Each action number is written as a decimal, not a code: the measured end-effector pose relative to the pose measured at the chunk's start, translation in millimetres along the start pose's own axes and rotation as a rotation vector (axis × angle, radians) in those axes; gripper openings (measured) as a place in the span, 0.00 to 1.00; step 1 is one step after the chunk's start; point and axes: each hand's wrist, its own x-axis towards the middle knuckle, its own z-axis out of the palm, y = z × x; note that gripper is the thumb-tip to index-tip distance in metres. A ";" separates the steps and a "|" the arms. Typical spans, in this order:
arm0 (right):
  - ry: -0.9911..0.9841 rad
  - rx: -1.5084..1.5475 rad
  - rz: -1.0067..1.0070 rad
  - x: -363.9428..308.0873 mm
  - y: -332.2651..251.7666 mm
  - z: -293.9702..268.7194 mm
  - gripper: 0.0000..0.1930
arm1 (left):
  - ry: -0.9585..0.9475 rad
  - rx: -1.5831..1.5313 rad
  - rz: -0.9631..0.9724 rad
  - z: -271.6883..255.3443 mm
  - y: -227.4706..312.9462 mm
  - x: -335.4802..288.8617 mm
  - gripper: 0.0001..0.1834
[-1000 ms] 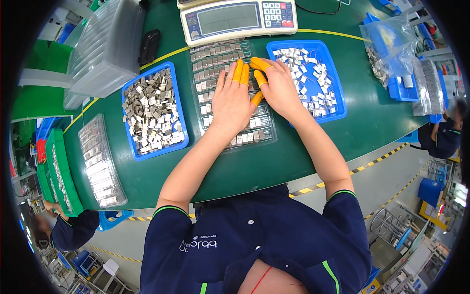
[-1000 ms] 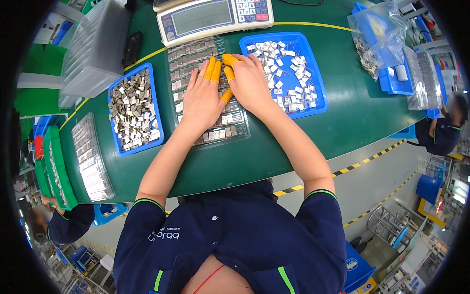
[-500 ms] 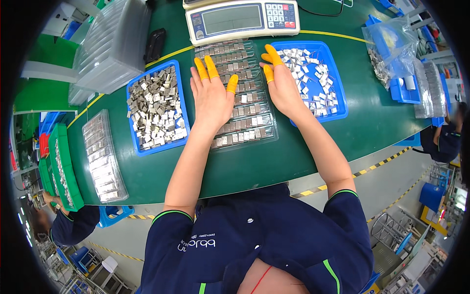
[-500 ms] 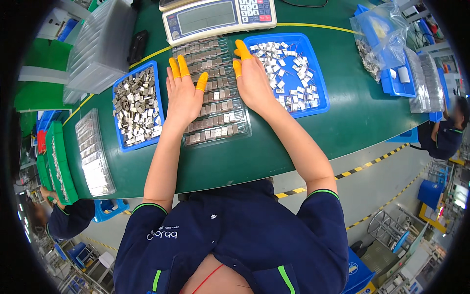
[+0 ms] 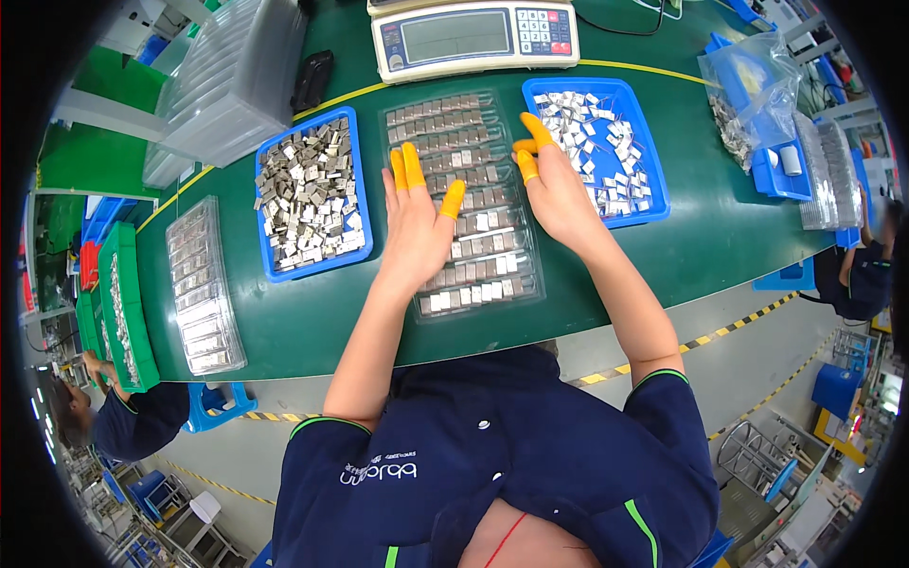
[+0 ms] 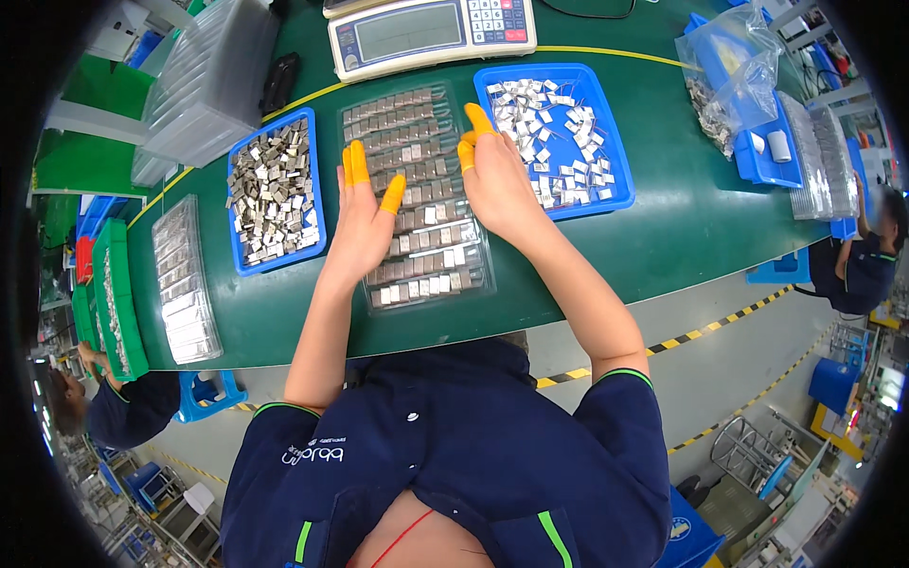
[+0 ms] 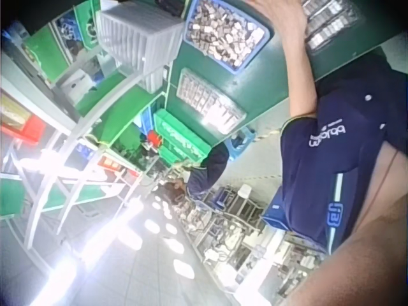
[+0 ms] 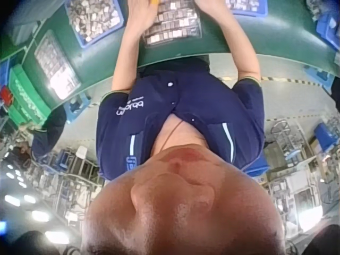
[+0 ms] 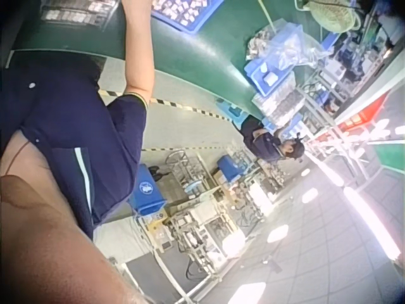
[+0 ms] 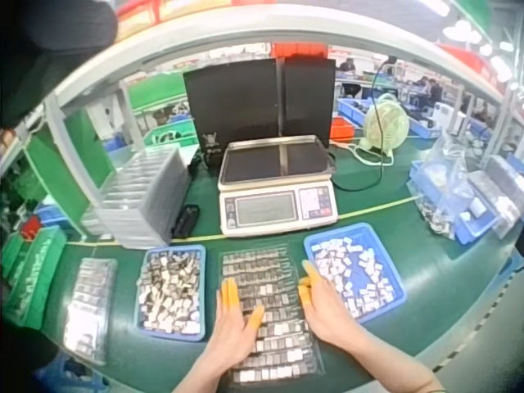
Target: The person assembles small electronic components by hand, picking up metallic rectangular parts and white plastic pieces from blue trays and inserting them into a clear plastic tray. The person wears yellow finger cots and works at a green factory table, occasionally moving the filled tray aside to continue the assembly process.
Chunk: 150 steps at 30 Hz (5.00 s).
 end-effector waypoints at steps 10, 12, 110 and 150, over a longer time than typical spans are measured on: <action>0.030 -0.146 -0.020 -8.7 -17.6 -6.6 0.09 | -0.032 0.267 0.192 -10.4 20.1 -19.9 0.38; 0.072 -0.155 -0.053 -2.5 -19.6 -4.4 0.08 | -0.052 0.284 0.270 -6.8 20.0 -6.4 0.36; 0.365 -0.004 0.079 -91.6 -40.3 38.1 0.21 | 0.198 0.260 0.257 -59.7 -66.7 -108.8 0.26; -0.325 -0.301 -0.635 265.8 -282.4 147.1 0.11 | 0.781 -0.076 0.194 -80.2 -130.1 -112.8 0.10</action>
